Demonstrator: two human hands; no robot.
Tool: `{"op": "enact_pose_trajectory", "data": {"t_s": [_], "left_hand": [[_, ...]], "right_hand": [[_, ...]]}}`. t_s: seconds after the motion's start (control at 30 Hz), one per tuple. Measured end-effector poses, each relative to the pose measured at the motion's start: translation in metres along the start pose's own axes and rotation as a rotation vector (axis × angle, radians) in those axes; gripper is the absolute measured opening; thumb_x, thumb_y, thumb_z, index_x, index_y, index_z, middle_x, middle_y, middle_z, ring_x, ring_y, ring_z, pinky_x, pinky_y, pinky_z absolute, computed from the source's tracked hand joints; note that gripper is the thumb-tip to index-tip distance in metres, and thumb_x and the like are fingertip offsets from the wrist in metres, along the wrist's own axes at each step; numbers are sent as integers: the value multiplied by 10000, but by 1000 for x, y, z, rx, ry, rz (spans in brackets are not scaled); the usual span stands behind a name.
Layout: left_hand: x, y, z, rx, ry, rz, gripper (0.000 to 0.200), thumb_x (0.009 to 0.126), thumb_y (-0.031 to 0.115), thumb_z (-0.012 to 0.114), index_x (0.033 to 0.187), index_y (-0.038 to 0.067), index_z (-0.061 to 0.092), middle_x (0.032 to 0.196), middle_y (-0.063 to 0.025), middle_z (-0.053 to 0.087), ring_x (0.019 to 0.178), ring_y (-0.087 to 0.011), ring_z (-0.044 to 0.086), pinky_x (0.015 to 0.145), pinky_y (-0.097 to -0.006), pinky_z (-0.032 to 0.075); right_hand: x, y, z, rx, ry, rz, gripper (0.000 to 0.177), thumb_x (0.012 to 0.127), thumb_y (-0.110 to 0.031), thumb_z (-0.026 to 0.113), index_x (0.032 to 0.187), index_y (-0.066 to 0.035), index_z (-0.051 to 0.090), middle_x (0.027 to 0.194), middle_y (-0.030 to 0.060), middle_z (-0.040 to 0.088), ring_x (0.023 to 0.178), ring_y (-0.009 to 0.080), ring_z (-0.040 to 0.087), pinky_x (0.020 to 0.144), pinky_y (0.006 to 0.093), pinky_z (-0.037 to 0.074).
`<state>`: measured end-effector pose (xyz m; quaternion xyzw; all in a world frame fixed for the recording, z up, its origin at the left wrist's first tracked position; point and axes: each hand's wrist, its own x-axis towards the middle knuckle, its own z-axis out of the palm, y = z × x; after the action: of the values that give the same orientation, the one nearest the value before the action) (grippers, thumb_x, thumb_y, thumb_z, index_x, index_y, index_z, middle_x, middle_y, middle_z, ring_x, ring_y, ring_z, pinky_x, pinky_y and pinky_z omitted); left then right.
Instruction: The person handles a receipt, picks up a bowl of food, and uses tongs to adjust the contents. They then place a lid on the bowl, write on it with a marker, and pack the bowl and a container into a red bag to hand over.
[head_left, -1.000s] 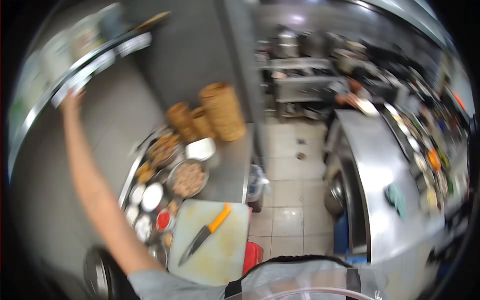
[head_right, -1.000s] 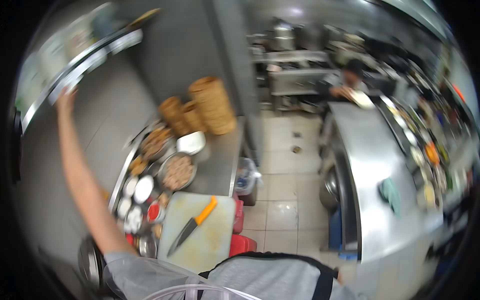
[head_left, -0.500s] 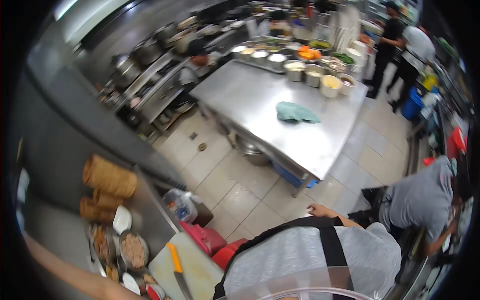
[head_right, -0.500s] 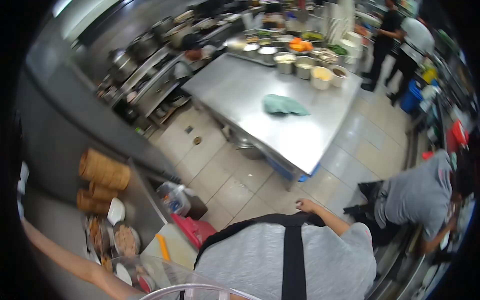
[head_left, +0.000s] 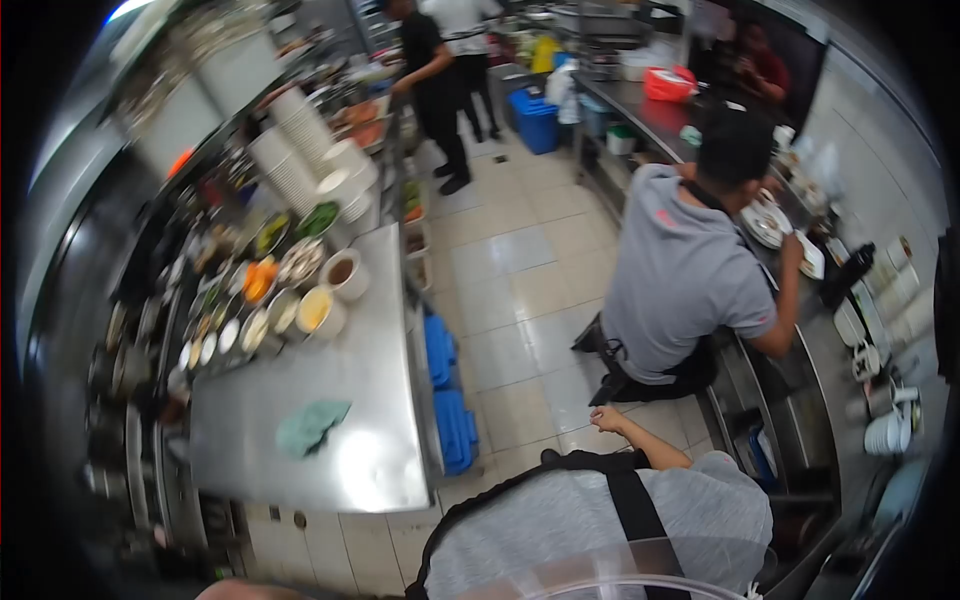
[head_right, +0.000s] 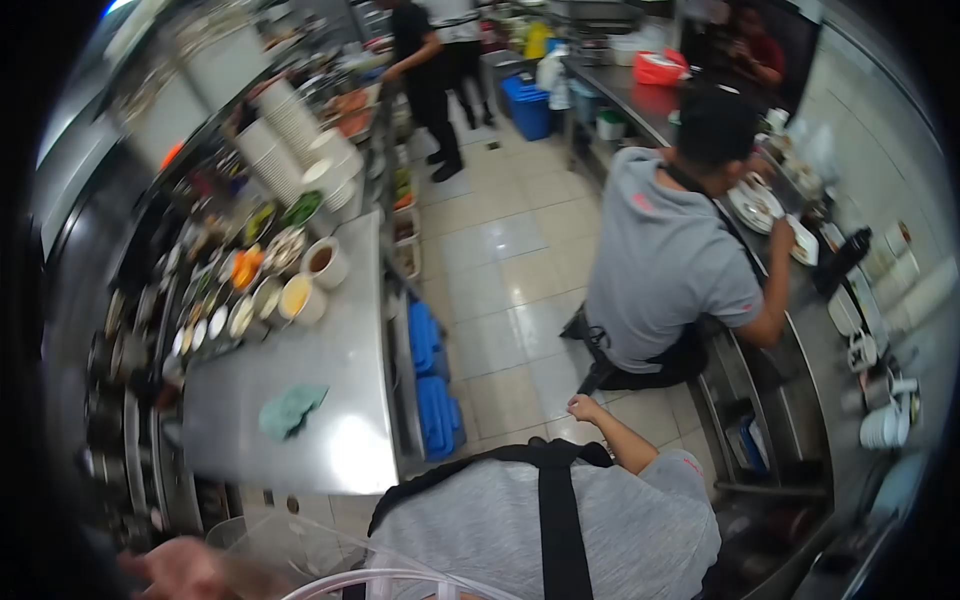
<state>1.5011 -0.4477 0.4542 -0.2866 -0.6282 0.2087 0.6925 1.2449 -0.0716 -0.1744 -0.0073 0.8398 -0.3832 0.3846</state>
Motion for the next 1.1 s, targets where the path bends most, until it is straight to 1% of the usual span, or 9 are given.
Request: {"op": "enact_pose_trajectory", "data": {"t_s": [0.13,0.23,0.33,0.37,0.5,0.63,0.83,0.97,1.1], "left_hand": [[-136,79,113,-164,-586,-432,520,751,-2,610,1155,128,310,1251,-242,325,1085,-370,460,839,-454,472],[-185,150,204,-482,-609,-1020,561,737,-38,591,1232,73,353,1294,-230,313,1165,-386,394,973,-452,341],[-195,177,265,-671,-995,-1273,652,715,-23,633,1301,56,359,1324,-238,276,1202,-424,335,1006,-424,291],[-213,181,280,-791,-1097,-1323,633,732,27,647,1296,51,361,1306,-217,315,1200,-394,352,1003,-395,305],[-309,168,329,-1187,-1660,-1230,626,781,277,635,1300,61,362,1214,-215,472,1141,-393,440,941,-411,383],[-337,121,412,-671,-1901,-1175,652,752,309,659,1289,69,378,1123,-198,522,1031,-378,520,863,-439,432],[-349,85,585,-779,-1581,-907,632,749,332,652,1254,47,398,1088,-208,525,965,-379,534,807,-449,449],[-337,125,697,-1179,-1485,-554,591,770,355,624,1250,81,412,1058,-172,553,965,-350,552,789,-435,460],[-317,167,791,-1647,-1414,-247,603,771,341,625,1264,88,387,1070,-172,546,976,-349,549,791,-446,454]], "right_hand": [[4,-6,-42,235,111,46,232,823,-183,606,1034,-87,594,774,64,617,616,131,616,410,245,400],[6,-27,-50,348,104,-4,233,814,-148,574,1040,-95,585,782,52,619,635,121,618,416,231,391],[22,-60,-41,332,-26,8,296,793,-165,620,1056,-38,572,840,100,625,612,155,588,573,294,498],[37,-71,-36,211,-191,-7,348,835,-263,547,1175,-199,508,931,50,612,783,147,609,591,320,461],[122,-120,-14,46,-551,-267,377,840,-287,558,1182,-141,499,963,65,611,836,156,582,689,309,459],[211,-212,-42,-176,-560,-493,374,849,-292,554,1164,-94,508,950,68,610,862,161,567,744,302,451],[309,-355,-186,22,-295,-438,365,884,-265,539,1194,-76,501,940,71,613,830,145,569,777,287,452],[329,-392,-297,361,177,-542,331,898,-233,510,1197,-89,504,1008,69,612,871,142,574,780,283,447],[305,-400,-381,800,362,-256,291,908,-221,498,1171,-98,515,1047,63,615,888,137,591,724,263,444]]}}
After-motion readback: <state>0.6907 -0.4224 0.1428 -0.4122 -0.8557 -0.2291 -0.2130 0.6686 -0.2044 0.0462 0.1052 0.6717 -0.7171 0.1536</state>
